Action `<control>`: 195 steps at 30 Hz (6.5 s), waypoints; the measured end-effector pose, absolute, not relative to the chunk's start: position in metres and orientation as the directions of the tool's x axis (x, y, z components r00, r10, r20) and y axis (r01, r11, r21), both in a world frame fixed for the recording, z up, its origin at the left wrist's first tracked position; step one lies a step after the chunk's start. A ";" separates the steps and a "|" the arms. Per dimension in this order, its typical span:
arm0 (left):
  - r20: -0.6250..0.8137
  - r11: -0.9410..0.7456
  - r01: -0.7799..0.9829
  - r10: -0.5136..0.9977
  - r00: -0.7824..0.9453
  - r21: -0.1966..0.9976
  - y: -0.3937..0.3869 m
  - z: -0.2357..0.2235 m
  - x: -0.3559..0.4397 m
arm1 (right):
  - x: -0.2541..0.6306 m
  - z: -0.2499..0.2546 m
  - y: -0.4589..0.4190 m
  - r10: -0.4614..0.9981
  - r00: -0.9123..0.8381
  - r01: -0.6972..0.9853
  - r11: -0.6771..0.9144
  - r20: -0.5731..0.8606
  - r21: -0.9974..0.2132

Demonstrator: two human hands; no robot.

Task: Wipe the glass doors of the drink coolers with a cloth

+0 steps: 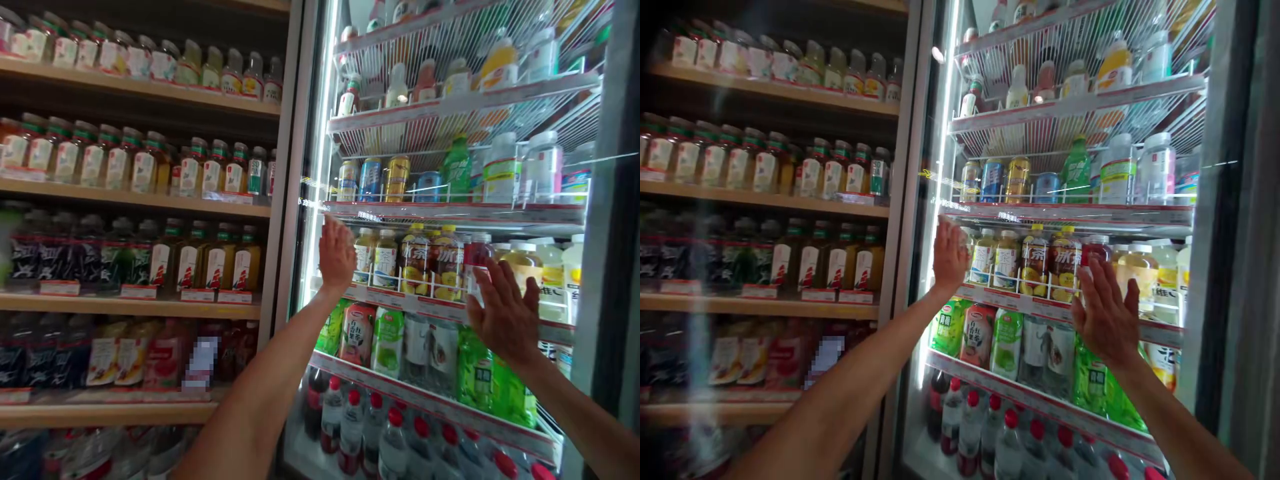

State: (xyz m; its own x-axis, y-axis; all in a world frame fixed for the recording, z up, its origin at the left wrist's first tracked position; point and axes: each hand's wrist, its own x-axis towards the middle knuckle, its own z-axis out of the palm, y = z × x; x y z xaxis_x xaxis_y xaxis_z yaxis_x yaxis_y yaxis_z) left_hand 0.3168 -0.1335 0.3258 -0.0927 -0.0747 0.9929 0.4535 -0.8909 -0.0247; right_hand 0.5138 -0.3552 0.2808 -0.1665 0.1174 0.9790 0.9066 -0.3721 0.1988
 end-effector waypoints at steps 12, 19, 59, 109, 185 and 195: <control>0.981 -0.901 0.429 -0.131 -0.140 -0.059 -0.144 0.348 0.330 | 0.532 0.278 -0.354 0.105 -0.260 0.875 -0.395 0.960 0.280; 0.664 -0.700 0.118 -0.591 0.458 -0.705 -0.206 0.327 0.386 | 0.539 0.283 -0.366 0.101 -0.235 0.897 -0.361 0.967 0.256; 0.781 -0.739 0.302 -0.467 0.415 -0.602 -0.139 0.281 0.310 | 0.529 0.271 -0.357 0.063 -0.254 0.869 -0.423 0.965 0.256; 0.910 -0.821 0.394 -0.367 0.191 -0.413 -0.143 0.288 0.327 | 0.536 0.257 -0.364 0.047 -0.215 0.872 -0.440 0.976 0.213; 0.974 -0.853 0.479 -0.228 0.016 -0.207 -0.148 0.310 0.339 | 0.535 0.226 -0.370 0.026 -0.193 0.907 -0.377 0.981 0.189; 0.715 -0.691 0.254 -0.536 0.448 -0.677 -0.183 0.308 0.368 | 0.539 0.224 -0.372 0.019 -0.193 0.917 -0.353 0.981 0.187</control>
